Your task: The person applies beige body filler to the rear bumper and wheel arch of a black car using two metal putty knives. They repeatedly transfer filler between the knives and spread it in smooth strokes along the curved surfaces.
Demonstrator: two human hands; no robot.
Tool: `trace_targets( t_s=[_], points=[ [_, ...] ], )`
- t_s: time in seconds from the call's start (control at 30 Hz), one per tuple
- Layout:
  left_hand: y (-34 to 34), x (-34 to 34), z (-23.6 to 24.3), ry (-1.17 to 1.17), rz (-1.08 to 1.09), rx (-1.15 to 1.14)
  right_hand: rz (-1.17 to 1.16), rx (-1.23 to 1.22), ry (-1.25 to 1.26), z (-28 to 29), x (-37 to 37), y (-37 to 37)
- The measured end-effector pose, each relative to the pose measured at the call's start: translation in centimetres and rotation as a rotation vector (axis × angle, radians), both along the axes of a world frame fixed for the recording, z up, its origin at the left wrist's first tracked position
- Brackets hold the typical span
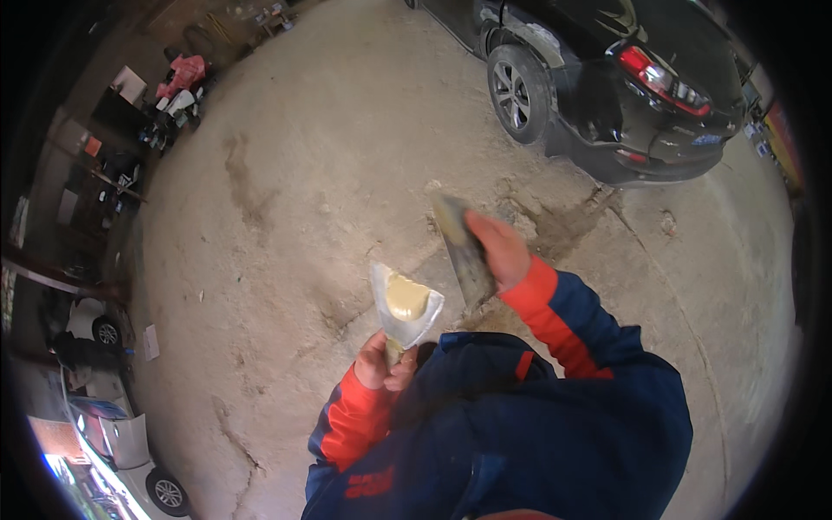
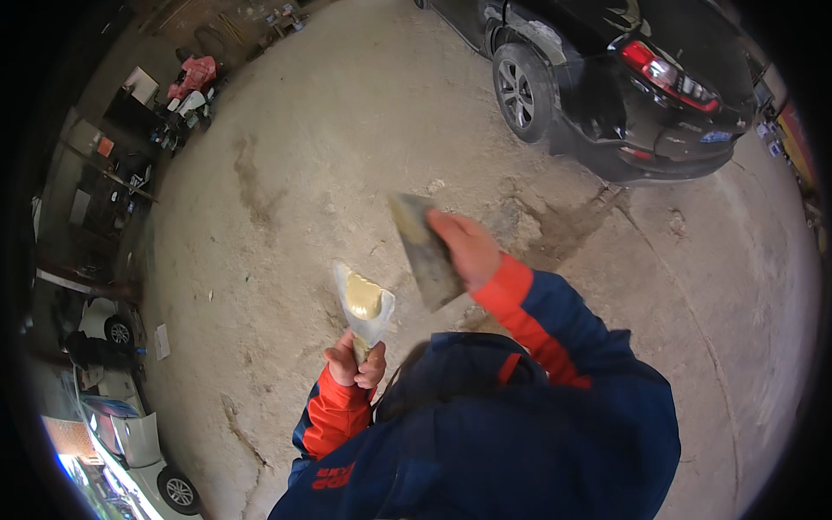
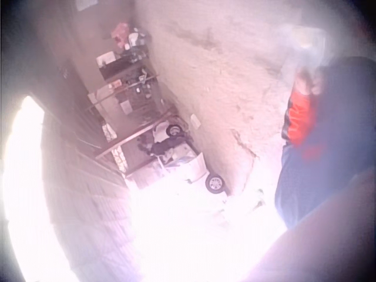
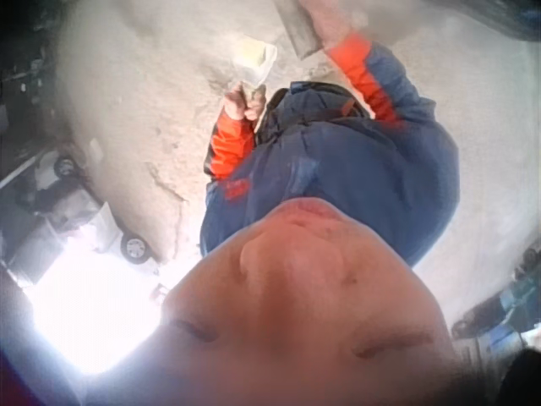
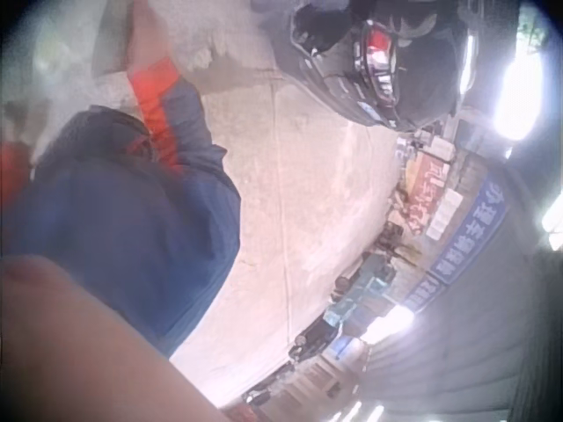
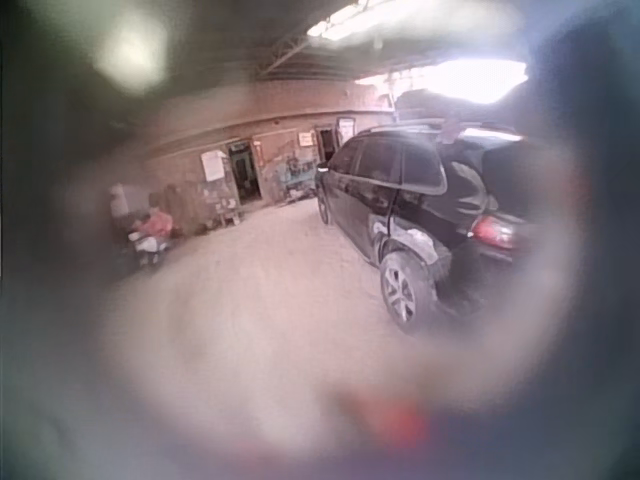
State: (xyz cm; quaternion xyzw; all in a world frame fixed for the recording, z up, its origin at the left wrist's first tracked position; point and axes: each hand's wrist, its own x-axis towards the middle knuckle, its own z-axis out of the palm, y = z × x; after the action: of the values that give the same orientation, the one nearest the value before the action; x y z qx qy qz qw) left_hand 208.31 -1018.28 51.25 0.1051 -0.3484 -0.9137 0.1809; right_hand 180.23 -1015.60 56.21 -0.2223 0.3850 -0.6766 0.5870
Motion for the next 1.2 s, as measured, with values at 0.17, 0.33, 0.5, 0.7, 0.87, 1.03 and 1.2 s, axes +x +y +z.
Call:
trace_targets(
  t_s=[0.17,0.33,0.5,0.7,0.87,1.03,1.2],
  points=[
    [-14.3,-4.3,-1.7,0.185,-0.041,0.126,0.577,-0.014,-0.041,1.5,0.6,-16.0],
    [-31.7,-7.3,-4.2,0.283,-0.053,0.291,0.637,0.036,0.37,-5.0,-2.9,-30.0],
    [-51.1,-11.0,-2.5,0.319,-0.028,0.276,0.031,0.37,0.4,-5.9,-8.4,-44.9],
    [-67.5,-20.0,2.1,-0.225,-0.297,0.051,-0.735,0.083,0.887,0.5,-16.2,-57.2],
    [-78.1,-29.1,2.0,-0.213,-0.255,0.039,-0.398,-0.043,1.325,-0.1,-20.8,-63.6],
    [-89.1,-39.4,0.7,-0.336,-0.263,-0.09,-0.531,0.277,1.184,-3.9,-31.0,-72.7],
    [-100.0,-50.4,2.7,-0.367,-0.315,-0.022,-0.577,0.006,1.046,-3.3,-40.1,-83.4]
  ],
)
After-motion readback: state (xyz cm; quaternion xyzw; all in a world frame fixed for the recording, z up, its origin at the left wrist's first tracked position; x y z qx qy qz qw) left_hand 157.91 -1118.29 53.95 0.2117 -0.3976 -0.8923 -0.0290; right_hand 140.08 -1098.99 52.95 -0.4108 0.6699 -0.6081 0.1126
